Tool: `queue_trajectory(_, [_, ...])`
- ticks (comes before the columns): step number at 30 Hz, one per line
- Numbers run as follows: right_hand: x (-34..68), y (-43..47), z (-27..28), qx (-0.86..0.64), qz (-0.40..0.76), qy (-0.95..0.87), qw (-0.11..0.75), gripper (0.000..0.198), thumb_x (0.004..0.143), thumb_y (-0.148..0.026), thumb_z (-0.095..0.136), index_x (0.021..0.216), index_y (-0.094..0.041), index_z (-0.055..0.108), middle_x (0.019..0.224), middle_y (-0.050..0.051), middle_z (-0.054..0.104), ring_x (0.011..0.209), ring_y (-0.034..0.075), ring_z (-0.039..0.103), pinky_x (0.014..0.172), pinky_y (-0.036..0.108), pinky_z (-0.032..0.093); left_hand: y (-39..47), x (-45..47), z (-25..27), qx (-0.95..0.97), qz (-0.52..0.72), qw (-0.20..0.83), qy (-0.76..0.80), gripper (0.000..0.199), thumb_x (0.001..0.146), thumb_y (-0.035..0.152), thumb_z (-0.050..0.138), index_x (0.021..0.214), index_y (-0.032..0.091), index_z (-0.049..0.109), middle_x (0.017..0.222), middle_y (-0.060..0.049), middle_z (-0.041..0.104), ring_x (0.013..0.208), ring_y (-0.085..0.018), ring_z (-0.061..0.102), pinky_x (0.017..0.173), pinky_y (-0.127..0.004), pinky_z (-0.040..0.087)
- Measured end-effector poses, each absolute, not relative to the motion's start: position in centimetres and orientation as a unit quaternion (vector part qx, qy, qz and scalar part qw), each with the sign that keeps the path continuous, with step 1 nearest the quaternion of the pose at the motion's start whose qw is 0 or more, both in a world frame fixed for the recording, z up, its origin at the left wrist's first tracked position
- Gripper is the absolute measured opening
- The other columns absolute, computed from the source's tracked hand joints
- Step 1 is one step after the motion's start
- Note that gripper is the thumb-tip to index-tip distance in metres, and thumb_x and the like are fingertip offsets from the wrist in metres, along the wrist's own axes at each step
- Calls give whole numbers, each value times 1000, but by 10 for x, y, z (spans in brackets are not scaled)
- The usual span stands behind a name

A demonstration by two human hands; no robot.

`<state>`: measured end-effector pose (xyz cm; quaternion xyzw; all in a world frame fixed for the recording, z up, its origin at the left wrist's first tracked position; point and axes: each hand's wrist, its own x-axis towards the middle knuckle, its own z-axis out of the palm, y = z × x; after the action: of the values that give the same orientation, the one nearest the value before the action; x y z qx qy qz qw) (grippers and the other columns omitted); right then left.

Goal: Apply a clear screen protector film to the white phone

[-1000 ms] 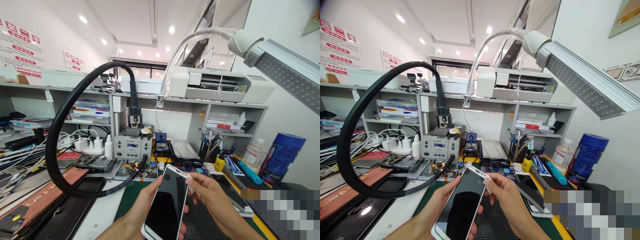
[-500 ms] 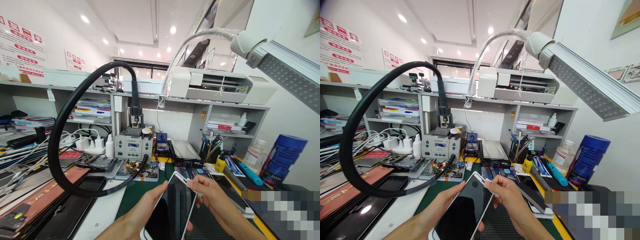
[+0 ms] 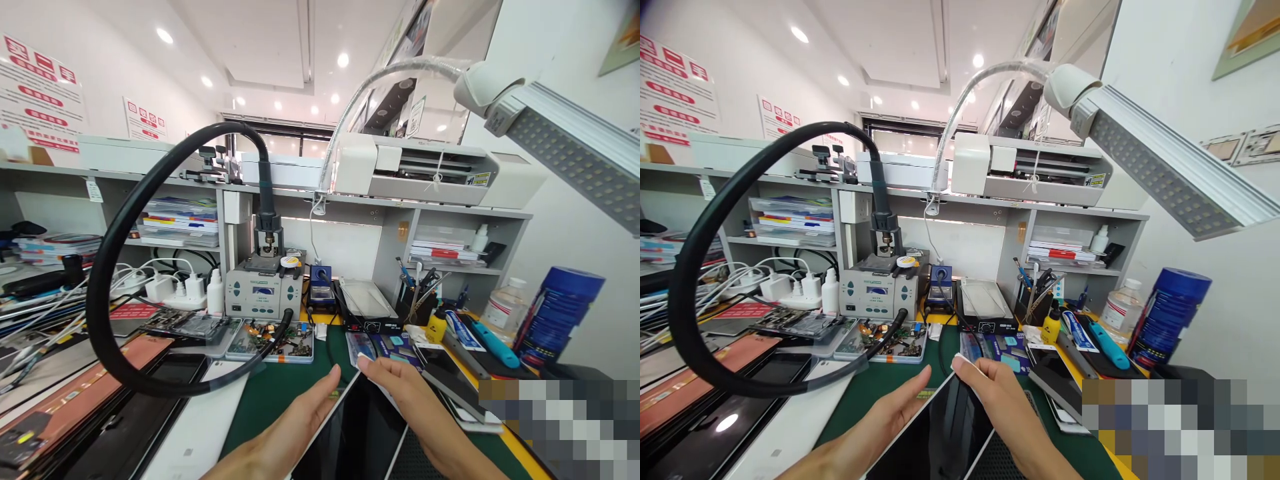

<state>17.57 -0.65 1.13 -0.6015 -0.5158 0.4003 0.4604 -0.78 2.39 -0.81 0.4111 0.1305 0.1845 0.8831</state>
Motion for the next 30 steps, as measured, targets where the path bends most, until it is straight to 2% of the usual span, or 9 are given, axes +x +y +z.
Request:
queue_trajectory(4, [172,-7,12,-617,385,-525,442,44,82,-64,64,74,-22,56,70,-3,54,70,18,52,64,29,38,24,-4,-9,394,189,892,115,75,91,69,39,128,9,63,102,-21,74,88,-36,72,90,-50,50])
queue_trajectory(7, [169,-5,10,-638,353,-525,438,54,77,-65,68,108,-22,60,104,6,65,98,26,60,83,34,45,25,-2,-9,389,181,897,105,79,90,72,35,125,8,64,100,-22,73,85,-35,72,89,-49,51])
queue_trajectory(11, [170,0,0,-669,300,-531,423,88,70,-68,73,137,-19,42,127,14,57,119,33,55,96,40,45,23,0,-6,389,176,898,107,87,89,77,26,119,5,66,94,-20,73,79,-29,71,88,-39,49])
queue_trajectory(17, [172,0,-7,-674,293,-533,419,111,65,-68,77,150,-20,25,147,18,40,136,36,41,105,44,42,15,1,-4,373,209,896,118,84,90,76,26,121,9,65,91,-18,72,79,-28,69,88,-38,48])
queue_trajectory(19, [170,-2,-6,-669,302,-534,420,114,65,-68,77,153,-22,20,150,18,36,135,36,43,99,42,48,14,2,-3,371,190,903,102,84,91,75,21,122,10,64,90,-18,72,79,-30,69,86,-42,49])
queue_trajectory(21, [168,-4,-4,-661,331,-531,414,118,66,-69,76,155,-26,12,154,18,32,122,36,56,75,37,57,14,2,-3,362,182,909,100,85,92,74,17,124,11,63,90,-17,72,77,-30,69,85,-44,50])
queue_trajectory(24, [162,-8,-2,-641,380,-519,419,126,62,-68,79,157,-29,6,157,17,32,97,32,69,48,28,52,14,3,-1,353,201,905,127,85,91,75,17,125,12,63,88,-15,72,74,-26,69,85,-42,50])
queue_trajectory(28, [154,-14,-4,-606,417,-505,452,133,57,-66,84,157,-31,2,153,18,40,75,26,71,36,25,43,12,3,2,341,232,901,136,82,91,76,22,129,16,61,92,-14,72,76,-26,69,88,-42,49])
queue_trajectory(30, [151,-16,-6,-596,416,-519,450,131,57,-64,84,157,-30,5,150,18,42,78,26,70,36,25,44,10,2,4,326,269,898,127,74,93,72,27,133,18,58,98,-12,73,85,-27,69,90,-42,48])
